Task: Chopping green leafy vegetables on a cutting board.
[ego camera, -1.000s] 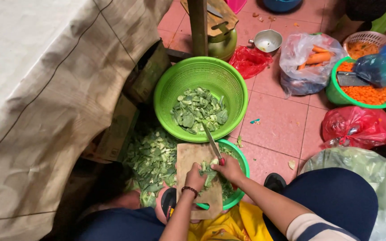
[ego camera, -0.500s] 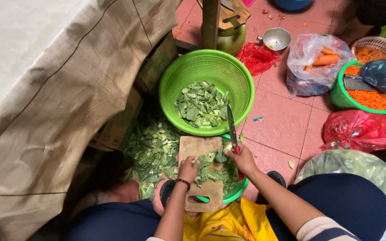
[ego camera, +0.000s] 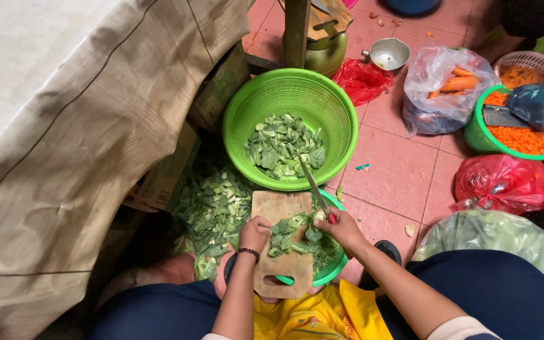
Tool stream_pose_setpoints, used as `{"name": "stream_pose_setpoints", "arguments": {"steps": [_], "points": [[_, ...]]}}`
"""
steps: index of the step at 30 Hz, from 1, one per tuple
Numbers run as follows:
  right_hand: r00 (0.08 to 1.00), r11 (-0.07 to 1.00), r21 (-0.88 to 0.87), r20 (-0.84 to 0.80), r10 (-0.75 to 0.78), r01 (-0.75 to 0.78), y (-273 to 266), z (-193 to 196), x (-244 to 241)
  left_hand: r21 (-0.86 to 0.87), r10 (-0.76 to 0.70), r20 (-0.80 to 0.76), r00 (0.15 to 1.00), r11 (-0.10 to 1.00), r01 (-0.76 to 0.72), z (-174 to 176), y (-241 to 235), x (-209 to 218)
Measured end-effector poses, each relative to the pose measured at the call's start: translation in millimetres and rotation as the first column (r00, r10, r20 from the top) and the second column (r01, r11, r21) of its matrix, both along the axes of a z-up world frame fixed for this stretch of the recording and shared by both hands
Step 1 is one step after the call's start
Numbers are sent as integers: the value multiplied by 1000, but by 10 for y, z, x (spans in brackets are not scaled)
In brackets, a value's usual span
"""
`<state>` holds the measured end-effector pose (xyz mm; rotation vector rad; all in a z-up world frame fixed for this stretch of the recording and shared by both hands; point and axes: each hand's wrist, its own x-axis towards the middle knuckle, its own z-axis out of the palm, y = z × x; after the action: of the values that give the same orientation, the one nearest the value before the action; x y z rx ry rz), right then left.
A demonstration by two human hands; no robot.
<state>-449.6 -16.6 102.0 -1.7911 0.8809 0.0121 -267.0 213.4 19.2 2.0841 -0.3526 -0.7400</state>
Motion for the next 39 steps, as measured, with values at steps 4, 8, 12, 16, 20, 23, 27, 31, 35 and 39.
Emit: {"name": "stream_pose_setpoints", "arguments": {"steps": [4, 8, 12, 16, 20, 23, 27, 31, 35, 39], "points": [[976, 995, -28, 194, 100, -96, 102, 218, 49, -89, 24, 6, 1000, 996, -23, 293, -46, 46], [937, 965, -159, 252, 243, -207, 211, 452, 103, -215, 70, -243, 967, 969, -124, 230, -118, 90], [893, 925, -245, 279, 354, -290, 390, 987, 177, -358, 40, -478, 877, 903, -236, 476, -241, -9], [870, 892, -244, 231, 435, -381, 492, 1216, 206, -318, 16, -513, 858, 925, -208, 365, -353, -157], [829, 862, -304, 276, 486, -404, 490, 1164, 199, -343, 24, -440, 898, 919, -193, 78, -412, -278], [860, 872, -310, 231, 455, -378, 484, 1154, 187, -389, 23, -353, 935, 906, -169, 107, -453, -379], [910, 909, -322, 229, 345, -263, 439, 1058, 163, -447, -114, -272, 955, 894, -21, 367, -509, -439], [904, 914, -330, 272, 330, -234, 267, 1004, 122, -467, -234, -308, 922, 882, 67, 694, -555, -458], [883, 890, -403, 312, 351, -211, 67, 833, 11, -302, -245, -99, 964, 931, 206, 543, -545, -630], [975, 960, -177, -90, 205, -219, -55, 892, -90, 307, -479, 404, 779, 874, 377, 197, -557, -917]]}}
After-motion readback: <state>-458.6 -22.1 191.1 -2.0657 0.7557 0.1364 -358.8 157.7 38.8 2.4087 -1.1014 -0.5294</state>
